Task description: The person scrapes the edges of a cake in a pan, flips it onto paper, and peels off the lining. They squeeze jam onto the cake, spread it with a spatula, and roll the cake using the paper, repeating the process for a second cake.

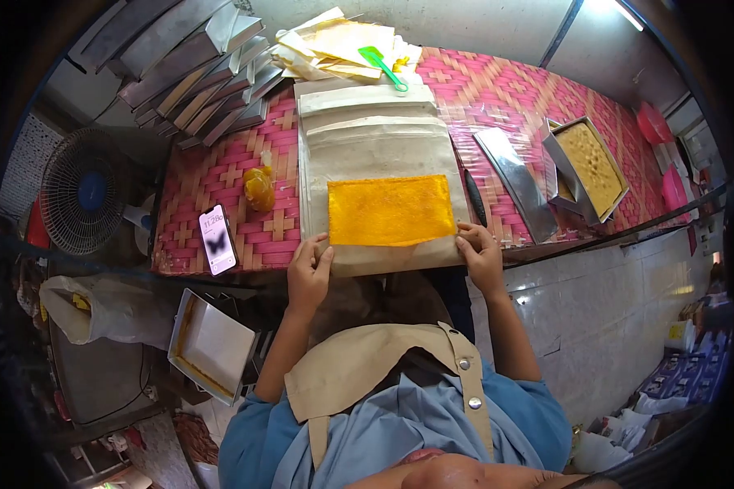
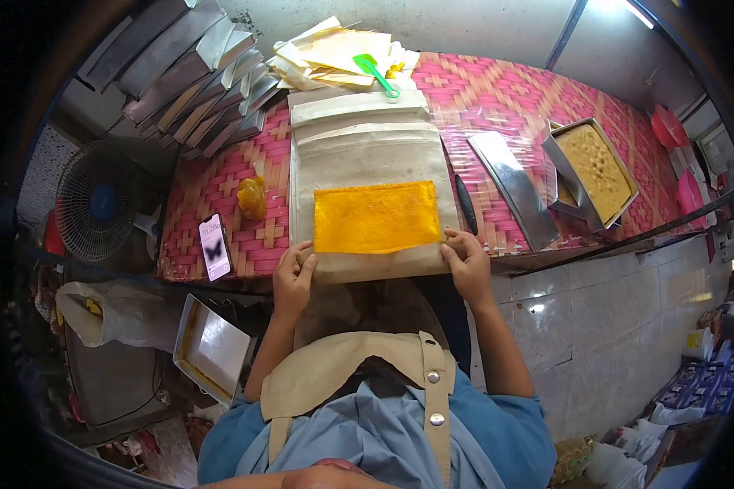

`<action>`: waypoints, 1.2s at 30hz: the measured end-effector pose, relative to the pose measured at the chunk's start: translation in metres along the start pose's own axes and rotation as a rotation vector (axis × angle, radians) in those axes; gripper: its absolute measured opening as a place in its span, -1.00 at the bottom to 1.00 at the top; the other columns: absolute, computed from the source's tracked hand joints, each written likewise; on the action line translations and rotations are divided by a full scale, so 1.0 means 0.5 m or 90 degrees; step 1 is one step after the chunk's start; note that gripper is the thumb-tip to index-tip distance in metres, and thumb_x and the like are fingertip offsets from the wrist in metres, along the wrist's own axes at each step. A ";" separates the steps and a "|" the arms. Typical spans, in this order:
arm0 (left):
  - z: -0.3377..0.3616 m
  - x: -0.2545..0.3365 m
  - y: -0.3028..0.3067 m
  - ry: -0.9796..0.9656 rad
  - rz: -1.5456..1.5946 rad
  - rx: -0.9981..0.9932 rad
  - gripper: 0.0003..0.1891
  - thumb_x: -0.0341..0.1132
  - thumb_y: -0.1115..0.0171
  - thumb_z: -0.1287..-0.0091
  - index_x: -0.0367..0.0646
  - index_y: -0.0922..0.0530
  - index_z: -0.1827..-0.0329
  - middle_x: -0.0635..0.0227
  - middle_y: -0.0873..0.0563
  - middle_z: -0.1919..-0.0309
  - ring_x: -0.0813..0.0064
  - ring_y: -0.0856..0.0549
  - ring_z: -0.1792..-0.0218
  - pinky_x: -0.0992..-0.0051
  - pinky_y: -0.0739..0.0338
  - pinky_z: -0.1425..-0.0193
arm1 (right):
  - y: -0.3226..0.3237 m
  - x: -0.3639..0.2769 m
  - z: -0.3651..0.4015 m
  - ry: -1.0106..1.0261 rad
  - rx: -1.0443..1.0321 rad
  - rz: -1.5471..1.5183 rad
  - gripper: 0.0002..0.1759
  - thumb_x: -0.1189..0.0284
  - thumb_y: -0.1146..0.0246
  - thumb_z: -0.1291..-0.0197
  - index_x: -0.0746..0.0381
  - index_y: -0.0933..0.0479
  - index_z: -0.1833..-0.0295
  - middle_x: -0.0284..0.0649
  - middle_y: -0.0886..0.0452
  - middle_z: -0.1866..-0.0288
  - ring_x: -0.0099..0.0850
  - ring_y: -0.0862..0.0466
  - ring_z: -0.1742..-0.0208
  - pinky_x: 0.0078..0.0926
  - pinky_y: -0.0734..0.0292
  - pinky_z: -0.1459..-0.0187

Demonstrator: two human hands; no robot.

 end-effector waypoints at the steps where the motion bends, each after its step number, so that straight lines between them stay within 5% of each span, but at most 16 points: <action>1: -0.006 -0.005 -0.002 0.054 -0.005 -0.033 -0.79 -0.34 -0.21 -0.27 -0.28 -0.42 0.41 0.19 -0.57 0.47 0.40 -0.53 0.50 0.45 -0.40 0.39 | 0.000 -0.004 -0.007 0.001 -0.002 -0.001 -0.87 0.48 -0.23 -0.18 0.33 -0.48 0.27 -0.18 -0.64 0.30 -0.54 -0.59 0.26 -0.57 -0.44 0.21; 4: -0.035 -0.009 -0.001 0.082 -0.030 -0.088 -0.78 -0.31 -0.20 -0.29 -0.28 -0.43 0.40 0.22 -0.56 0.53 0.44 -0.51 0.60 0.46 -0.39 0.48 | 0.005 -0.005 -0.028 -0.086 -0.061 0.033 -0.87 0.47 -0.20 -0.21 0.33 -0.47 0.25 -0.14 -0.64 0.25 -0.44 -0.61 0.20 -0.54 -0.45 0.16; 6: -0.057 -0.011 -0.004 0.059 0.014 -0.106 -0.78 -0.30 -0.20 -0.30 -0.28 -0.44 0.41 0.23 -0.55 0.55 0.46 -0.50 0.64 0.46 -0.38 0.51 | 0.006 -0.006 -0.047 0.004 -0.077 0.221 -0.85 0.44 -0.17 -0.25 0.33 -0.45 0.23 -0.09 -0.62 0.29 -0.34 -0.61 0.21 -0.48 -0.45 0.17; 11: -0.112 -0.043 -0.022 0.042 0.064 -0.132 -0.78 -0.28 -0.18 -0.30 -0.27 -0.45 0.36 0.22 -0.55 0.56 0.34 -0.55 0.60 0.38 -0.43 0.45 | -0.004 -0.019 -0.101 0.051 -0.099 0.140 -0.80 0.40 -0.13 -0.29 0.35 -0.42 0.21 -0.03 -0.57 0.33 -0.22 -0.57 0.27 -0.36 -0.43 0.20; 13: -0.140 -0.054 -0.036 -0.133 -0.028 -0.017 -0.79 -0.27 -0.14 -0.32 -0.26 -0.43 0.33 0.19 -0.60 0.52 0.16 -0.61 0.49 0.26 -0.47 0.33 | -0.006 -0.015 -0.132 0.035 -0.118 0.167 -0.79 0.38 -0.12 -0.30 0.35 -0.41 0.21 -0.01 -0.56 0.33 -0.20 -0.57 0.27 -0.32 -0.42 0.20; 16: -0.173 -0.060 -0.054 -0.185 -0.041 0.073 -0.78 -0.25 -0.12 -0.33 -0.26 -0.45 0.30 0.23 -0.59 0.54 0.33 -0.60 0.44 0.36 -0.44 0.32 | -0.020 -0.010 -0.173 0.031 -0.133 0.243 -0.78 0.38 -0.09 -0.32 0.36 -0.39 0.22 0.02 -0.58 0.27 -0.15 -0.60 0.18 -0.29 -0.43 0.17; 17: -0.179 -0.052 -0.051 -0.185 -0.042 0.075 -0.78 -0.25 -0.12 -0.33 -0.26 -0.45 0.30 0.23 -0.59 0.54 0.33 -0.60 0.44 0.36 -0.44 0.32 | -0.029 -0.010 -0.182 0.065 -0.113 0.191 -0.77 0.37 -0.08 -0.32 0.36 -0.37 0.23 0.05 -0.57 0.26 -0.11 -0.60 0.17 -0.28 -0.43 0.17; 19: -0.193 -0.047 -0.050 0.068 -0.088 -0.088 -0.73 -0.17 -0.07 -0.35 -0.25 -0.45 0.27 0.05 -0.59 0.48 0.06 -0.62 0.39 0.24 -0.44 0.28 | -0.036 -0.016 -0.202 0.101 -0.094 0.139 -0.77 0.37 -0.07 -0.33 0.36 -0.36 0.23 0.07 -0.57 0.25 -0.08 -0.60 0.15 -0.27 -0.43 0.16; 22: -0.227 -0.029 -0.050 0.054 -0.183 -0.078 -0.74 -0.15 -0.01 -0.35 -0.21 -0.44 0.23 -0.14 -0.61 0.37 -0.18 -0.58 0.25 0.04 -0.43 0.20 | -0.048 -0.016 -0.231 0.025 -0.140 0.215 -0.74 0.33 -0.04 -0.35 0.35 -0.34 0.20 0.14 -0.56 0.24 0.03 -0.58 0.15 -0.21 -0.42 0.15; 30: -0.332 -0.057 -0.076 0.006 -0.252 -0.053 -0.72 -0.16 0.01 -0.33 -0.23 -0.47 0.21 -0.13 -0.63 0.32 -0.18 -0.60 0.22 0.00 -0.44 0.13 | -0.081 0.016 -0.339 0.102 -0.075 0.364 -0.70 0.26 0.01 -0.35 0.33 -0.32 0.15 0.26 -0.55 0.34 0.22 -0.54 0.21 0.03 -0.39 0.20; 36: -0.417 -0.072 -0.102 0.032 -0.313 -0.057 -0.69 -0.16 0.01 -0.31 -0.25 -0.51 0.17 -0.18 -0.64 0.26 -0.17 -0.61 0.16 0.02 -0.47 0.03 | -0.067 -0.015 -0.427 -0.023 -0.197 0.410 -0.59 0.22 -0.12 -0.27 0.41 -0.39 0.04 0.23 -0.56 0.14 0.06 -0.55 0.04 -0.05 -0.41 0.07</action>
Point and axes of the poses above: each hand's wrist, its own z-axis away from the middle knuckle, its own y-axis out of the back of the hand, x = y × z, the point moved 2 cm from there along -z, towards the middle knuckle
